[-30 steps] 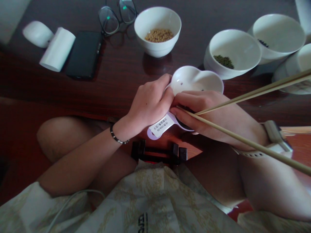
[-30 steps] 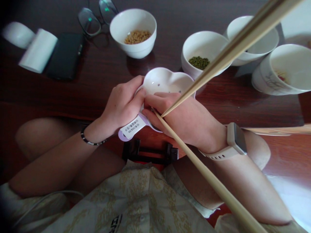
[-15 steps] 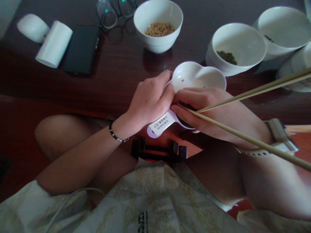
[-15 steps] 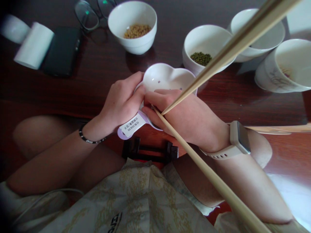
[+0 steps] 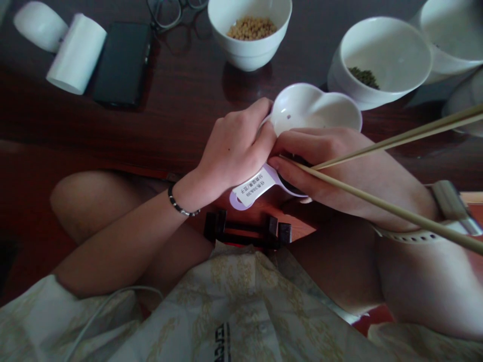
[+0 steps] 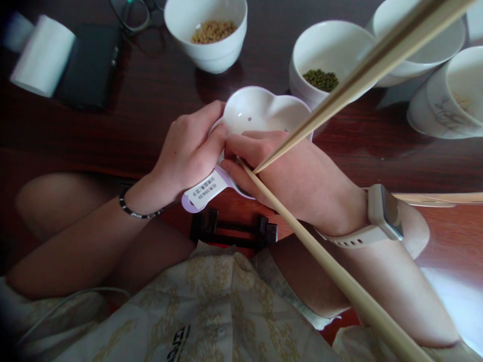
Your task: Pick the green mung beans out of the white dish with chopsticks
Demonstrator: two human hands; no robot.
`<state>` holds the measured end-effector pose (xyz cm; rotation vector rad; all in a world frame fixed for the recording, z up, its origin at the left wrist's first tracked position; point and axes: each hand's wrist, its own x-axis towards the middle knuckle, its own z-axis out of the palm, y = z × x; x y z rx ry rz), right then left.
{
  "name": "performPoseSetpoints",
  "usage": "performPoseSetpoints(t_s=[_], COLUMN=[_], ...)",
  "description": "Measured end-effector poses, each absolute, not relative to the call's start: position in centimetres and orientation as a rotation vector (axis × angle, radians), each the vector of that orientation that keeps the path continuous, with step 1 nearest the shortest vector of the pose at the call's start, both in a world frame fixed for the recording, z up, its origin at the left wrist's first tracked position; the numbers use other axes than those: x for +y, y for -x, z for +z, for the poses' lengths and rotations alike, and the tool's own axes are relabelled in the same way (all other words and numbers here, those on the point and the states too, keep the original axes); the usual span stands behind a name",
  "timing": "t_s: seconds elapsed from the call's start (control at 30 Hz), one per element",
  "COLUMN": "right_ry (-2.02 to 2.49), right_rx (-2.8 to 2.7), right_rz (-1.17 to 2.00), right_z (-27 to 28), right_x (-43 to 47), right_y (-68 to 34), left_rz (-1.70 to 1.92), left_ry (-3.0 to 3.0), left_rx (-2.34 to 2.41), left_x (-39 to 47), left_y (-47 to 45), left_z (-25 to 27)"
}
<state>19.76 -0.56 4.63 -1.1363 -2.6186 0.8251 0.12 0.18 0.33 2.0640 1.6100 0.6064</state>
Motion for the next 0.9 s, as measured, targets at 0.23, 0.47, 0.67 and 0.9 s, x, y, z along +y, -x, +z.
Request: performPoseSetpoints(t_s=[0.23, 0.47, 0.67, 0.9], right_ry=[1.141, 1.152, 1.213, 1.191], right_rx=[-2.625, -2.662, -2.643, -2.643], right_rz=[0.798, 0.803, 0.862, 0.839], right_z=[4.60, 4.85, 5.24, 5.50], right_x=[-0.55, -0.58, -0.71, -0.76], right_y=[-19.77, -19.77, -19.45, -19.62], left_rz=[0.655, 0.683, 0.676, 0.676], left_ry=[-2.111, -2.107, -2.097, -2.134], left_rx=[1.586, 1.592, 1.594, 1.583], left_x=[0.06, 0.10, 0.07, -0.10], left_y=[-0.19, -0.29, -0.33, -0.27], left_z=[0.56, 0.36, 0.61, 0.64])
